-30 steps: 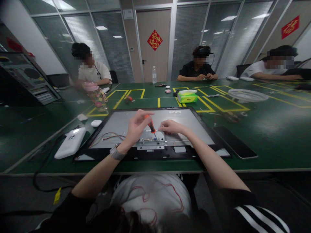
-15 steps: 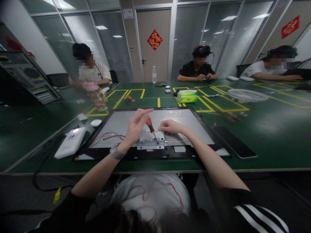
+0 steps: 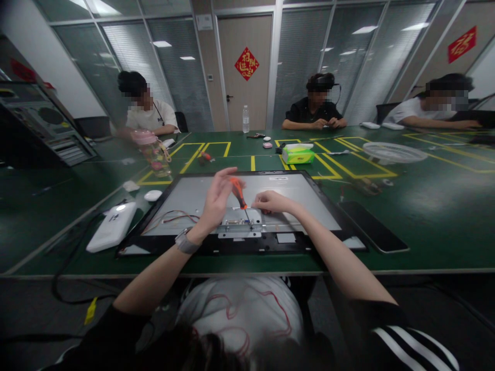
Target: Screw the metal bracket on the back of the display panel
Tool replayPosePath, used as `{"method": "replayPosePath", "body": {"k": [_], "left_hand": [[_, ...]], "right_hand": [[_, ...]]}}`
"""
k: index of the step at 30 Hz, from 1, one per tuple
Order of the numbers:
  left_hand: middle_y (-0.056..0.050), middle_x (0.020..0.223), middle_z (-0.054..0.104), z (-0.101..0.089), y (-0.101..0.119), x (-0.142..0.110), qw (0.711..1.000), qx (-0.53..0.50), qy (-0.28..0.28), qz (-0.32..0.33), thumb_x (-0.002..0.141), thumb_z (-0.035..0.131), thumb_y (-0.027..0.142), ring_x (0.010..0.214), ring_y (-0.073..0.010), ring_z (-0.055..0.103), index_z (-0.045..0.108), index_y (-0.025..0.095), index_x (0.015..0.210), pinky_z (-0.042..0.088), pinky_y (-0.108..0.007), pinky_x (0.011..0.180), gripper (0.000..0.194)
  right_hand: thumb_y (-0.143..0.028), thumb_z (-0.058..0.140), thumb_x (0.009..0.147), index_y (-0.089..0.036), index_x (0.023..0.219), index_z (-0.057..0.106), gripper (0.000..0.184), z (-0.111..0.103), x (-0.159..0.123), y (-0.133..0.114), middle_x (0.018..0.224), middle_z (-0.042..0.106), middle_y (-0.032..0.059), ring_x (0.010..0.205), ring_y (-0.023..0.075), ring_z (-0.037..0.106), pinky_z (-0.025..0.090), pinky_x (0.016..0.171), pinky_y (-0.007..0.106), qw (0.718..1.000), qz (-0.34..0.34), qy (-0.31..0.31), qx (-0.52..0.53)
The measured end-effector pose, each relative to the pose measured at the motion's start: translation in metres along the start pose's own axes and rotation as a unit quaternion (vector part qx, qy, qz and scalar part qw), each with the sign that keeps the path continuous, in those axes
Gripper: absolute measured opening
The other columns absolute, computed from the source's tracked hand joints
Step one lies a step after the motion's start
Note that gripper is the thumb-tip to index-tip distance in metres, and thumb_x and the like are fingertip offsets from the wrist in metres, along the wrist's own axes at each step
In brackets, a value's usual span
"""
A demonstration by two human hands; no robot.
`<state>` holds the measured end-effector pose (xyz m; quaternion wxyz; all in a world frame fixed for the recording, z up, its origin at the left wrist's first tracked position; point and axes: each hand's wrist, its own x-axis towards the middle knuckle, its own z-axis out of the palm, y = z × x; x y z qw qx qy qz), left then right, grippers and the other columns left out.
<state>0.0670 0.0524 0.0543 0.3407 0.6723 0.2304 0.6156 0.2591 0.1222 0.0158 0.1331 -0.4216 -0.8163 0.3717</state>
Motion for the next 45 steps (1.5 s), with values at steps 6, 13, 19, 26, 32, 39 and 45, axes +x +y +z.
{"method": "replayPosePath", "body": {"k": [6,13,19,26,32,39,45], "left_hand": [[-0.008,0.101,0.064,0.0012,-0.0020,-0.0005,0.999,-0.047,-0.017,-0.009,0.094,0.039,0.027,0.089,-0.0154,0.062,0.050,0.018,0.115,0.047,-0.036,0.089,0.026],[-0.005,0.093,0.061,0.0007,0.0009,-0.0004,0.998,0.058,0.010,0.002,0.084,0.057,0.025,0.085,-0.0136,0.059,0.063,0.019,0.095,0.048,-0.029,0.080,0.013],[-0.005,0.105,0.062,-0.0020,0.0040,0.0004,0.998,0.055,-0.010,0.002,0.092,0.039,0.018,0.097,-0.0162,0.058,0.063,0.021,0.107,0.045,-0.032,0.089,0.029],[-0.005,0.097,0.062,-0.0005,0.0016,-0.0006,0.999,0.051,-0.004,-0.014,0.086,0.054,0.025,0.088,-0.0144,0.060,0.063,0.022,0.108,0.047,-0.029,0.083,0.024],[-0.004,0.089,0.058,-0.0025,0.0032,0.0004,0.996,0.092,0.010,0.014,0.089,0.048,0.026,0.088,-0.0148,0.056,0.067,0.023,0.101,0.044,-0.030,0.083,0.022],[-0.004,0.087,0.061,-0.0038,0.0039,0.0012,0.997,0.074,0.014,0.015,0.091,0.041,0.019,0.084,-0.0139,0.056,0.065,0.019,0.105,0.043,-0.030,0.082,0.028],[-0.001,0.083,0.053,-0.0017,0.0047,0.0012,0.993,0.109,0.034,0.013,0.085,0.054,0.022,0.077,-0.0107,0.053,0.067,0.021,0.090,0.044,-0.024,0.072,0.014]], "right_hand": [[-0.052,0.054,0.077,-0.015,0.073,0.055,0.037,0.0005,0.0011,0.0019,0.054,0.051,-0.0023,0.048,0.0091,0.048,0.038,0.046,0.021,1.000,-0.008,0.003,0.002],[-0.053,0.052,0.078,-0.014,0.079,0.057,0.039,0.0003,0.0010,0.0001,0.055,0.052,-0.0019,0.048,0.0089,0.048,0.037,0.046,0.021,1.000,-0.015,-0.003,-0.002],[-0.053,0.053,0.079,-0.015,0.076,0.055,0.039,0.0008,0.0020,0.0034,0.056,0.052,-0.0015,0.049,0.0091,0.049,0.038,0.047,0.020,1.000,-0.004,0.000,-0.003],[-0.050,0.052,0.080,-0.014,0.077,0.056,0.036,0.0001,0.0010,0.0013,0.057,0.052,-0.0013,0.049,0.0093,0.049,0.037,0.046,0.020,1.000,-0.015,0.001,-0.008],[-0.049,0.052,0.080,-0.015,0.078,0.057,0.035,0.0001,0.0000,-0.0005,0.056,0.051,-0.0018,0.049,0.0091,0.049,0.037,0.045,0.019,1.000,-0.004,-0.001,-0.005],[-0.049,0.052,0.081,-0.014,0.080,0.058,0.036,-0.0002,0.0006,0.0010,0.055,0.051,-0.0017,0.049,0.0091,0.049,0.037,0.044,0.019,1.000,-0.007,-0.004,-0.006],[-0.054,0.052,0.079,-0.013,0.081,0.059,0.041,-0.0002,-0.0008,-0.0034,0.054,0.050,-0.0020,0.048,0.0095,0.049,0.036,0.044,0.020,1.000,-0.006,-0.001,-0.002]]}}
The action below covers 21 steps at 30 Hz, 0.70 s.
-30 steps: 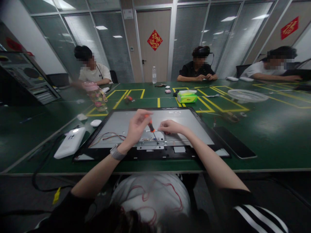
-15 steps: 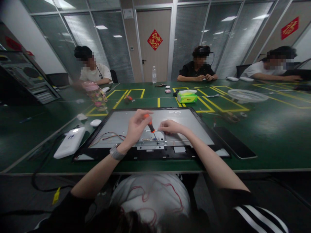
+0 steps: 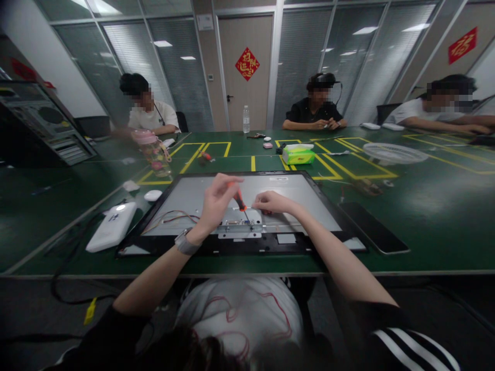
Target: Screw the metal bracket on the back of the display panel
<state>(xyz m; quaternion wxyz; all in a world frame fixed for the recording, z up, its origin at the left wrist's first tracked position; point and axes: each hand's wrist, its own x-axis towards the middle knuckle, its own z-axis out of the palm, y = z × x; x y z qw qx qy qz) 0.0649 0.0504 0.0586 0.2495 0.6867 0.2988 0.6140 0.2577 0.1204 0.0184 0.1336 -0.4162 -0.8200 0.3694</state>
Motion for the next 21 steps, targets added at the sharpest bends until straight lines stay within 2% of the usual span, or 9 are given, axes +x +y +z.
{"method": "replayPosePath", "body": {"k": [4,9,12,16,21], "left_hand": [[-0.002,0.084,0.052,0.0005,-0.0005,-0.0001,1.000,0.005,0.003,0.000,0.084,0.058,0.024,0.075,-0.0106,0.054,0.067,0.021,0.090,0.045,-0.024,0.070,0.012],[-0.005,0.091,0.063,0.0004,-0.0018,-0.0008,0.997,-0.070,-0.032,-0.016,0.093,0.037,0.020,0.086,-0.0133,0.059,0.060,0.019,0.111,0.046,-0.029,0.082,0.029],[-0.005,0.091,0.063,0.0013,-0.0008,-0.0014,0.996,-0.082,-0.041,-0.020,0.092,0.043,0.024,0.087,-0.0135,0.060,0.063,0.019,0.107,0.047,-0.029,0.083,0.025],[-0.004,0.091,0.056,0.0010,0.0010,-0.0013,0.999,-0.033,-0.019,-0.005,0.086,0.056,0.028,0.082,-0.0119,0.057,0.068,0.022,0.098,0.048,-0.025,0.076,0.019],[-0.004,0.088,0.060,-0.0017,-0.0012,0.0006,0.999,-0.047,-0.020,-0.013,0.092,0.042,0.022,0.083,-0.0122,0.058,0.064,0.020,0.106,0.046,-0.027,0.082,0.027]], "right_hand": [[-0.055,0.053,0.079,-0.014,0.080,0.059,0.041,0.0000,0.0006,0.0019,0.054,0.051,-0.0020,0.049,0.0098,0.049,0.037,0.045,0.021,1.000,0.002,0.000,0.000],[-0.054,0.053,0.079,-0.015,0.078,0.057,0.039,0.0004,0.0022,0.0054,0.055,0.051,-0.0020,0.049,0.0099,0.049,0.037,0.043,0.020,1.000,0.004,-0.001,-0.001],[-0.051,0.053,0.078,-0.015,0.077,0.057,0.037,0.0006,0.0017,0.0038,0.055,0.051,-0.0021,0.049,0.0096,0.049,0.037,0.043,0.020,1.000,0.000,0.000,0.003],[-0.051,0.053,0.079,-0.014,0.078,0.057,0.037,0.0004,0.0005,0.0015,0.056,0.051,-0.0014,0.050,0.0101,0.050,0.038,0.043,0.020,1.000,-0.001,0.000,0.003],[-0.053,0.053,0.079,-0.014,0.077,0.057,0.039,0.0007,0.0008,0.0032,0.055,0.051,-0.0015,0.049,0.0097,0.050,0.037,0.043,0.020,1.000,0.005,0.003,-0.002]]}}
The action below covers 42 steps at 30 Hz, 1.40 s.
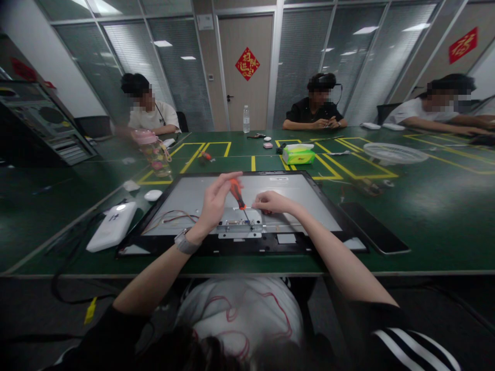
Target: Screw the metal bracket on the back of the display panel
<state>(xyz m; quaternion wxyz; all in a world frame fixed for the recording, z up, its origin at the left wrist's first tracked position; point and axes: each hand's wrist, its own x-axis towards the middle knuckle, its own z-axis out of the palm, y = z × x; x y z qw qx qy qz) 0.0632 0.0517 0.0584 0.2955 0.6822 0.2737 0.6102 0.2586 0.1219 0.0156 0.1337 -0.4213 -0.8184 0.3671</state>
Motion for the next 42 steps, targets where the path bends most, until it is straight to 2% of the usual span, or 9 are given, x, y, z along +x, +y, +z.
{"method": "replayPosePath", "body": {"k": [2,8,14,20,26,30,34,40,42], "left_hand": [[-0.004,0.088,0.062,0.0006,-0.0006,0.0002,1.000,-0.023,-0.011,-0.013,0.093,0.040,0.022,0.082,-0.0121,0.058,0.063,0.019,0.107,0.046,-0.027,0.082,0.027],[-0.004,0.092,0.057,0.0049,-0.0001,-0.0012,1.000,-0.001,-0.017,-0.010,0.085,0.056,0.024,0.083,-0.0119,0.056,0.065,0.021,0.102,0.047,-0.024,0.074,0.019],[-0.005,0.094,0.062,0.0021,-0.0033,0.0000,0.993,-0.104,-0.043,-0.039,0.092,0.039,0.019,0.085,-0.0136,0.061,0.057,0.019,0.111,0.048,-0.030,0.080,0.027],[-0.004,0.093,0.057,0.0026,0.0000,-0.0007,1.000,0.010,-0.003,0.002,0.084,0.057,0.024,0.086,-0.0126,0.056,0.066,0.020,0.093,0.047,-0.024,0.074,0.013],[-0.005,0.087,0.065,0.0017,0.0019,-0.0005,0.999,-0.038,-0.030,-0.014,0.091,0.045,0.023,0.085,-0.0139,0.060,0.062,0.020,0.107,0.048,-0.030,0.082,0.024],[-0.008,0.099,0.068,0.0009,0.0019,-0.0003,0.996,-0.073,-0.053,-0.027,0.092,0.041,0.024,0.092,-0.0163,0.063,0.060,0.019,0.115,0.047,-0.034,0.089,0.029],[-0.009,0.105,0.067,0.0012,-0.0005,-0.0010,0.993,-0.091,-0.063,-0.027,0.092,0.042,0.025,0.091,-0.0160,0.064,0.059,0.020,0.118,0.048,-0.034,0.087,0.031],[-0.004,0.093,0.061,0.0037,-0.0014,-0.0022,1.000,-0.007,-0.022,-0.008,0.083,0.059,0.026,0.082,-0.0121,0.058,0.066,0.022,0.101,0.048,-0.024,0.072,0.020],[-0.004,0.093,0.060,0.0036,0.0003,-0.0020,1.000,0.020,-0.002,-0.002,0.084,0.058,0.025,0.082,-0.0121,0.056,0.068,0.023,0.097,0.048,-0.025,0.073,0.017]], "right_hand": [[-0.051,0.053,0.079,-0.014,0.077,0.057,0.037,0.0001,0.0003,0.0002,0.054,0.051,-0.0018,0.048,0.0094,0.049,0.037,0.043,0.020,1.000,0.000,0.002,0.002],[-0.047,0.052,0.080,-0.014,0.079,0.057,0.034,-0.0004,0.0005,0.0002,0.055,0.051,-0.0020,0.048,0.0090,0.048,0.038,0.044,0.020,1.000,-0.015,-0.005,0.000],[-0.050,0.053,0.079,-0.015,0.077,0.056,0.035,0.0001,0.0004,0.0005,0.055,0.050,-0.0019,0.049,0.0096,0.049,0.038,0.043,0.020,1.000,0.002,-0.002,-0.001],[-0.052,0.053,0.079,-0.014,0.079,0.058,0.038,0.0003,0.0001,-0.0003,0.055,0.051,-0.0019,0.049,0.0095,0.049,0.037,0.043,0.020,1.000,-0.002,0.000,0.003],[-0.049,0.053,0.079,-0.015,0.077,0.056,0.035,0.0000,0.0006,0.0015,0.056,0.050,-0.0020,0.049,0.0092,0.049,0.037,0.043,0.019,1.000,0.005,-0.005,0.010],[-0.049,0.053,0.079,-0.015,0.076,0.055,0.035,-0.0003,0.0005,0.0005,0.055,0.049,-0.0024,0.049,0.0088,0.048,0.037,0.043,0.019,1.000,0.001,-0.008,0.006],[-0.049,0.052,0.080,-0.014,0.079,0.057,0.035,-0.0003,0.0004,-0.0005,0.055,0.049,-0.0022,0.049,0.0089,0.048,0.038,0.043,0.019,1.000,-0.001,-0.008,-0.002],[-0.051,0.052,0.080,-0.013,0.080,0.058,0.038,0.0001,0.0001,0.0003,0.056,0.051,-0.0014,0.049,0.0095,0.049,0.037,0.043,0.019,1.000,-0.007,-0.003,0.009],[-0.051,0.053,0.079,-0.014,0.080,0.058,0.038,-0.0001,0.0001,0.0007,0.057,0.051,-0.0012,0.050,0.0094,0.049,0.036,0.044,0.019,1.000,-0.008,-0.003,0.012]]}}
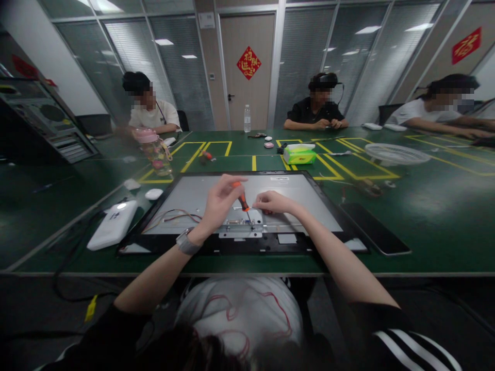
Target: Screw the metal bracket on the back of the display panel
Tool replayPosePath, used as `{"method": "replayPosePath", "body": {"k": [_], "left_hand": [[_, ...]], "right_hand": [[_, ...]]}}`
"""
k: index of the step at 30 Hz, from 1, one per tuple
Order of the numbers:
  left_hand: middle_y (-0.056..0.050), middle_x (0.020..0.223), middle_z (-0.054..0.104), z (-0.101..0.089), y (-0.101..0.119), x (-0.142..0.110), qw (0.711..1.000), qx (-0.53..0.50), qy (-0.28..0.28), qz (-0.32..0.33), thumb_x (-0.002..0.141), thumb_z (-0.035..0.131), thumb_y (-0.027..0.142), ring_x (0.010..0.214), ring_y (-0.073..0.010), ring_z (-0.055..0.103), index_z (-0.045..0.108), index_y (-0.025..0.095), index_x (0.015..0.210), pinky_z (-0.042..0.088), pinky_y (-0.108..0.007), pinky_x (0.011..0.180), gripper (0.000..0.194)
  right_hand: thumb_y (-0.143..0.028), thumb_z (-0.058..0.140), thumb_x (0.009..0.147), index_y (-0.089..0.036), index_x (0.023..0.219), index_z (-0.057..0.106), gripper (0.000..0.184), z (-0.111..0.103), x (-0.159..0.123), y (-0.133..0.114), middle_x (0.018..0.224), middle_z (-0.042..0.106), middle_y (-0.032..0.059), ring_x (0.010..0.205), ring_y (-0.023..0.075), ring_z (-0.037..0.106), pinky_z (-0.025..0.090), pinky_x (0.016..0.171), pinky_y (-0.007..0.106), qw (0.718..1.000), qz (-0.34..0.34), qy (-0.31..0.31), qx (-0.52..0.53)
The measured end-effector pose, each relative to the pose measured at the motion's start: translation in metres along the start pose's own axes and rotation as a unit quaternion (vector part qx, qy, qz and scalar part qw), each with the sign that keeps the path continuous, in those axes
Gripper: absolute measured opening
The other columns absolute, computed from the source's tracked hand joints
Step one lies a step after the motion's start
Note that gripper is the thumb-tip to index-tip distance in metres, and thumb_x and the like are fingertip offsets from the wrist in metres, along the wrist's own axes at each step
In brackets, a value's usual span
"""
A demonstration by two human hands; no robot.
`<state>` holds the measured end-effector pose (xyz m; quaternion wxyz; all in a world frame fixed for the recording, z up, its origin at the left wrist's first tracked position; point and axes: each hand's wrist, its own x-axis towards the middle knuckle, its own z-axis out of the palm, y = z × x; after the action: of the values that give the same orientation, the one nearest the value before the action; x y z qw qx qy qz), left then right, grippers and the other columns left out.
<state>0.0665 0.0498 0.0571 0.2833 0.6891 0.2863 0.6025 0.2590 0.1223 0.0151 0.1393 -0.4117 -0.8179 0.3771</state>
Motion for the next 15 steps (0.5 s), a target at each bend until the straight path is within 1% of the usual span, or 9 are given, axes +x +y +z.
{"method": "replayPosePath", "body": {"k": [2,5,8,11,13,15], "left_hand": [[-0.004,0.096,0.062,-0.0009,0.0019,0.0004,1.000,0.001,0.002,0.000,0.088,0.049,0.023,0.088,-0.0136,0.057,0.067,0.023,0.100,0.047,-0.028,0.081,0.021],[-0.006,0.103,0.065,-0.0023,0.0034,0.0005,0.999,-0.037,-0.015,-0.016,0.091,0.039,0.019,0.095,-0.0156,0.060,0.064,0.022,0.109,0.045,-0.033,0.088,0.030],[-0.006,0.098,0.067,-0.0023,0.0031,-0.0001,0.998,-0.058,-0.016,-0.017,0.090,0.043,0.021,0.087,-0.0147,0.062,0.063,0.021,0.110,0.047,-0.031,0.083,0.029],[-0.004,0.091,0.063,-0.0019,0.0021,-0.0003,1.000,-0.020,-0.002,-0.006,0.086,0.053,0.025,0.080,-0.0128,0.059,0.067,0.022,0.101,0.047,-0.027,0.075,0.021],[-0.004,0.091,0.061,-0.0021,0.0012,0.0001,1.000,0.002,0.012,-0.002,0.085,0.055,0.026,0.082,-0.0132,0.057,0.069,0.023,0.099,0.047,-0.026,0.074,0.020],[-0.005,0.095,0.062,-0.0026,-0.0001,0.0008,1.000,0.006,0.021,0.004,0.087,0.050,0.024,0.091,-0.0146,0.057,0.068,0.023,0.102,0.046,-0.028,0.081,0.023]], "right_hand": [[-0.050,0.053,0.079,-0.014,0.078,0.058,0.037,-0.0001,0.0001,0.0002,0.056,0.051,-0.0015,0.049,0.0091,0.049,0.036,0.044,0.019,1.000,0.002,0.001,-0.002],[-0.050,0.054,0.078,-0.015,0.075,0.056,0.035,-0.0002,0.0004,0.0000,0.056,0.050,-0.0018,0.050,0.0094,0.049,0.036,0.043,0.019,1.000,0.008,0.002,-0.004],[-0.050,0.053,0.079,-0.015,0.077,0.056,0.035,-0.0003,0.0004,-0.0005,0.056,0.050,-0.0019,0.050,0.0093,0.049,0.036,0.043,0.019,1.000,0.011,0.002,-0.006],[-0.051,0.052,0.079,-0.014,0.080,0.059,0.038,-0.0004,0.0002,-0.0006,0.055,0.051,-0.0018,0.049,0.0089,0.048,0.036,0.045,0.019,1.000,0.002,0.000,-0.009],[-0.052,0.053,0.078,-0.014,0.080,0.060,0.039,-0.0004,0.0002,-0.0006,0.055,0.051,-0.0017,0.049,0.0092,0.048,0.036,0.045,0.020,1.000,-0.001,0.001,-0.007],[-0.054,0.054,0.077,-0.014,0.079,0.059,0.040,-0.0003,0.0002,-0.0005,0.054,0.051,-0.0018,0.049,0.0095,0.048,0.036,0.045,0.020,1.000,0.002,0.003,0.000]]}}
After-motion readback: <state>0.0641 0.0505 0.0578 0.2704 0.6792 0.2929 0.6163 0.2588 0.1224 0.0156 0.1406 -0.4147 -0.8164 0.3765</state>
